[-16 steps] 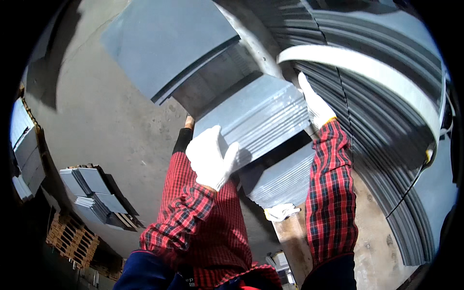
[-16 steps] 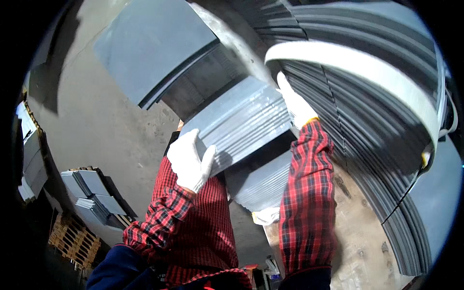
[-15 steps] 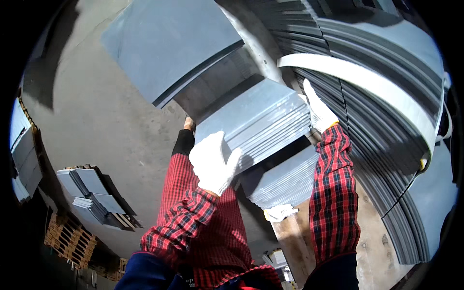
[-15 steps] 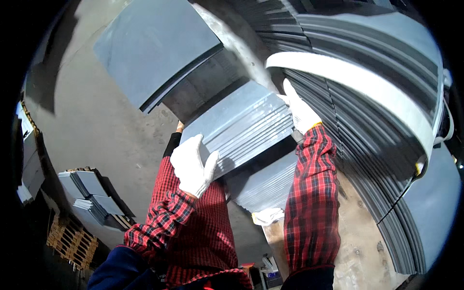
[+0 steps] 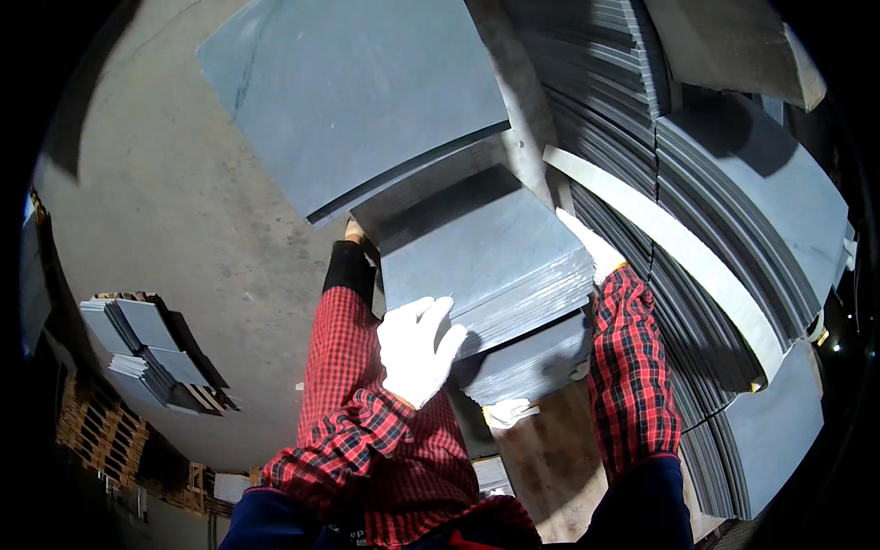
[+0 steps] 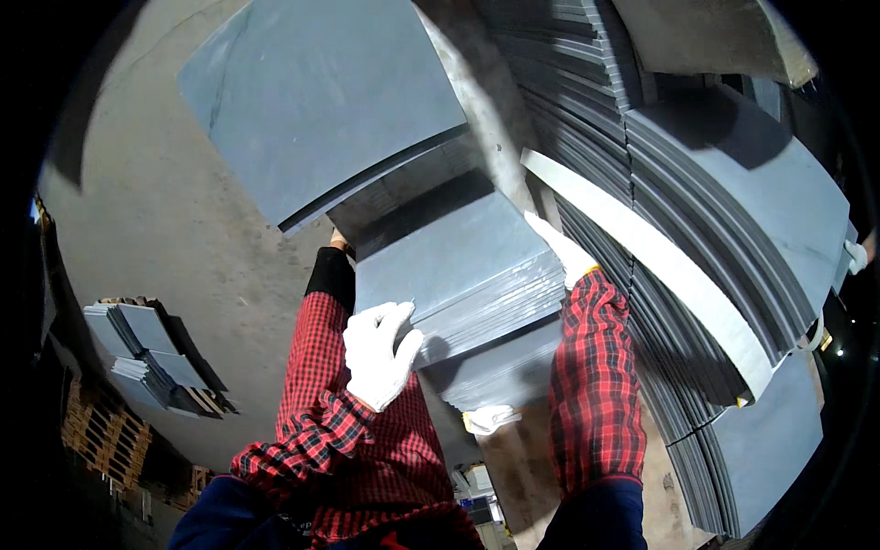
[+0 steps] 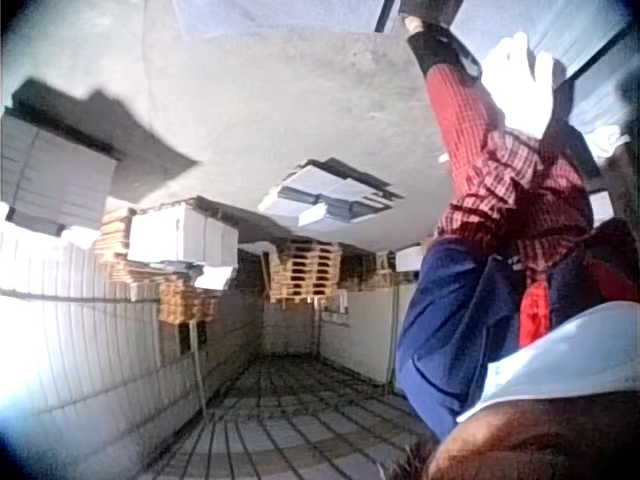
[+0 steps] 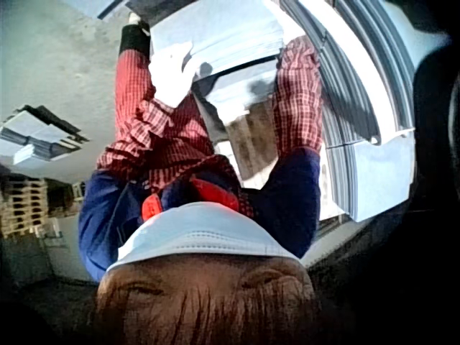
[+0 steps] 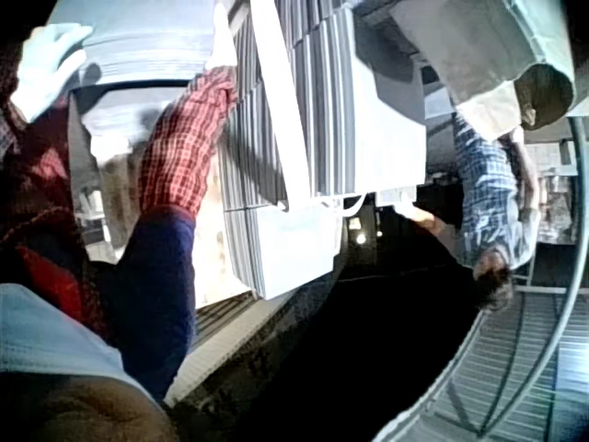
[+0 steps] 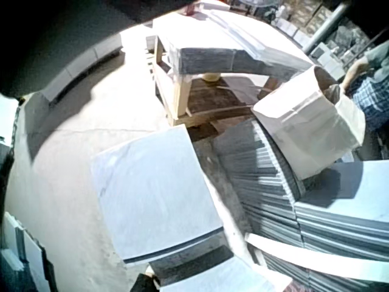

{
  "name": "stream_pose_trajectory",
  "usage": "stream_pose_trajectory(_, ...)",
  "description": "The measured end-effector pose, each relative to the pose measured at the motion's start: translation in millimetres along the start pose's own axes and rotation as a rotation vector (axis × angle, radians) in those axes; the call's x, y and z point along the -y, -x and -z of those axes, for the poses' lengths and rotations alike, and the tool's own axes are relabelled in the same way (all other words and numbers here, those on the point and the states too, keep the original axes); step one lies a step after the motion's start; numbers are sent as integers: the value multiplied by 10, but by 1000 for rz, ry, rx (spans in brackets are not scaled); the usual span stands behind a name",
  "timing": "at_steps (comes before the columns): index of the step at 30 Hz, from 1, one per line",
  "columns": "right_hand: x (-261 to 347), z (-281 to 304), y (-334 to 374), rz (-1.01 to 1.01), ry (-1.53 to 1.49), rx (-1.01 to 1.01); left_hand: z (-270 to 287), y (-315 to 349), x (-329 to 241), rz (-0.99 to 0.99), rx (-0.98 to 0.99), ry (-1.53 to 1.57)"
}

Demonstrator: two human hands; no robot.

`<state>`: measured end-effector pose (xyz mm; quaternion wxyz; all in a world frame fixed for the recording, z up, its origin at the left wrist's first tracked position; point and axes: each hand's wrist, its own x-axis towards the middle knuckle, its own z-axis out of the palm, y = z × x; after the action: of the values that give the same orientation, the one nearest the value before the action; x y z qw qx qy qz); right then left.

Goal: The person repeatedly picks up flat gray sheets from a stack and places them onto a wooden pallet. The person wears white gloves and handles the sheets one at a time, building a new stack on the pallet.

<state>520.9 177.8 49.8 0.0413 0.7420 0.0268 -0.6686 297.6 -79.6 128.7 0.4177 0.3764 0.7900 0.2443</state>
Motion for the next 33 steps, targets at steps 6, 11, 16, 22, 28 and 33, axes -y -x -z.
stream_pose_trajectory(6,-3,-28,-20,66,6,-25,-63,-367,432,218,259,283)
stream_pose_trajectory(11,40,-217,77,-17,81,-49,-284,-465,955,292,54,275)
stream_pose_trajectory(16,-89,357,-368,-31,15,41,-682,-313,1083,951,38,741)
stream_pose_trajectory(22,-149,227,-369,107,177,12,-514,-320,1124,1299,317,1814)
stream_pose_trajectory(28,-89,-55,-194,44,125,-77,-610,-265,1276,1346,323,1921)
stream_pose_trajectory(33,-283,539,-548,211,381,-28,-758,-159,1537,1312,364,1976)
